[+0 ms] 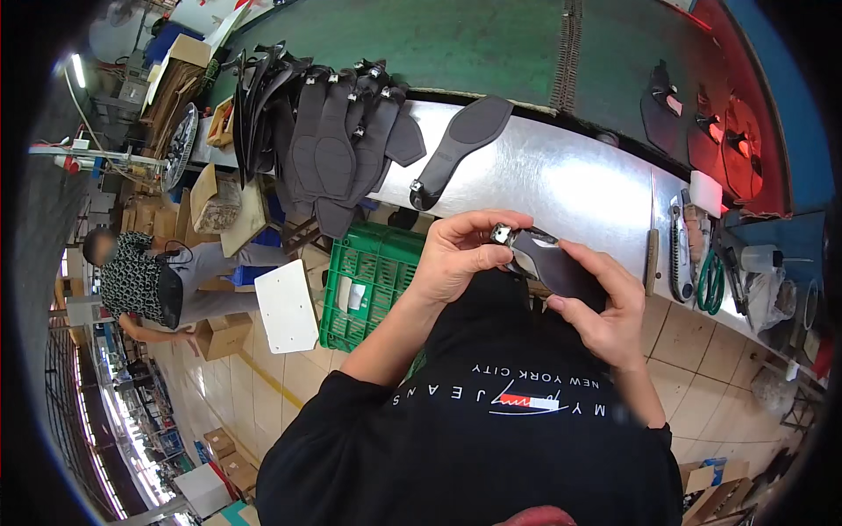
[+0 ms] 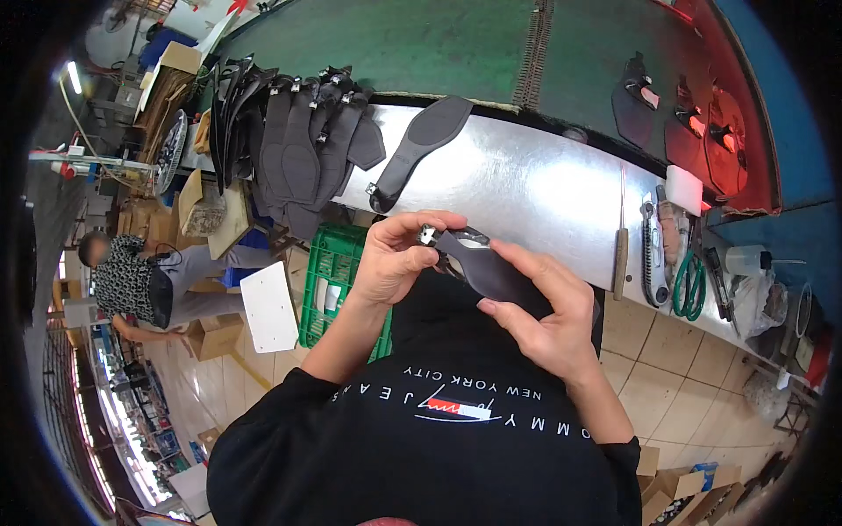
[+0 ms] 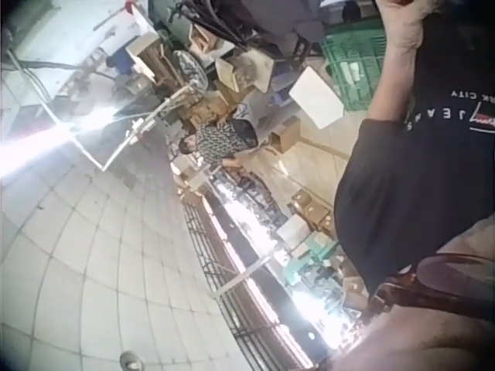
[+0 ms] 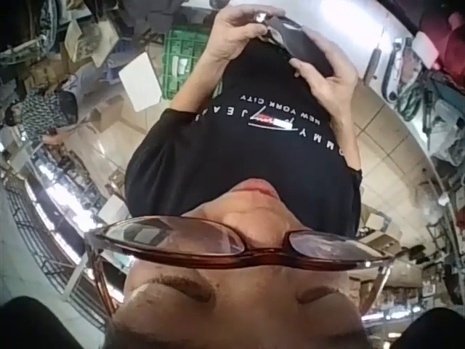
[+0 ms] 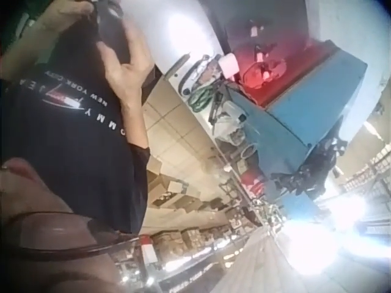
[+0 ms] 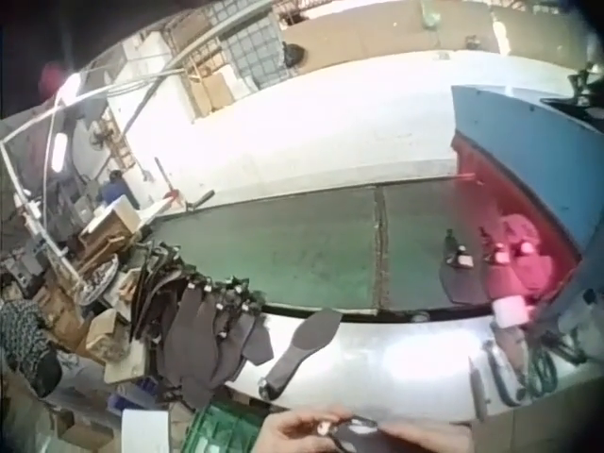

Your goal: Assembling and inspecting shoe components on a production line.

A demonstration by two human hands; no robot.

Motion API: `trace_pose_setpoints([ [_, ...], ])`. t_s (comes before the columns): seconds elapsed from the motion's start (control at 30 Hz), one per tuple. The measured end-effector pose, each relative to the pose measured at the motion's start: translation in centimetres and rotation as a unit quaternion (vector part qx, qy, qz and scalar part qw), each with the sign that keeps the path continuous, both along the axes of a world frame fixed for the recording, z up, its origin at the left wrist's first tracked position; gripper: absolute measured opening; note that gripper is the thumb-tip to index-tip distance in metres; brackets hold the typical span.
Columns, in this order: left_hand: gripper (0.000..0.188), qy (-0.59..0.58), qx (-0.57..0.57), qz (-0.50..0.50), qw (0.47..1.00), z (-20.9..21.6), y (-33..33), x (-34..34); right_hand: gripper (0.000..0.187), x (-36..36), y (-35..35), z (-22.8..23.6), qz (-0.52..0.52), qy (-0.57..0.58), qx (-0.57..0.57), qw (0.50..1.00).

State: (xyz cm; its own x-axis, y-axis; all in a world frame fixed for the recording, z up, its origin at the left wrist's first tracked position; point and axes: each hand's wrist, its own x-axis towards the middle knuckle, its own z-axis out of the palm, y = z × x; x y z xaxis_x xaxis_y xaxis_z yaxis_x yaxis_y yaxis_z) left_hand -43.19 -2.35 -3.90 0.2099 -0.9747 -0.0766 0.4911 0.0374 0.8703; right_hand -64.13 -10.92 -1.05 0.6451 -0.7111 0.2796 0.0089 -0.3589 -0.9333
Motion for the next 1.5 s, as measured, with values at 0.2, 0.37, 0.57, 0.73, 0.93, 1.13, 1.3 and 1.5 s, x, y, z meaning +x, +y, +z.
trace_pose_setpoints([
  [0.2, 0.033, -0.011, 0.003, -0.014, 1.0, -0.4, -0.2, -0.1, 0.048, -0.2, -0.1, -0.4, 0.001, -0.001, 0.008, 1.0],
  [0.37, 0.033, -0.012, 0.005, -0.023, 1.0, -0.4, -0.5, -0.3, 0.048, -0.3, -0.3, -0.5, 0.001, -0.003, 0.012, 1.0],
  [0.57, 0.033, -0.009, 0.007, -0.027, 1.0, -0.4, -0.7, -0.4, 0.048, -0.4, -0.5, -0.7, 0.001, -0.002, 0.021, 1.0],
  [0.73, 0.035, 0.001, 0.032, -0.028, 0.999, -0.4, -0.6, -0.2, 0.047, -0.5, -0.6, -0.6, 0.009, 0.006, 0.014, 1.0],
  [0.93, 0.035, -0.02, 0.037, -0.025, 0.999, -0.5, -0.5, -0.2, 0.046, -0.4, -0.7, -0.5, 0.007, 0.01, 0.004, 1.0],
  [1.13, 0.036, -0.063, 0.038, -0.019, 0.997, -0.3, -0.5, -0.4, 0.044, -0.6, -0.7, -0.3, 0.011, 0.022, 0.016, 1.0],
  [1.3, 0.038, -0.107, 0.004, -0.021, 0.994, -0.5, -0.4, -0.3, 0.044, -0.6, -0.8, -0.3, 0.017, 0.024, -0.019, 0.999],
  [1.5, 0.043, -0.168, -0.038, -0.039, 0.984, -0.8, -0.3, -0.3, 0.045, -0.7, -0.6, -0.2, 0.013, 0.033, -0.026, 0.999],
])
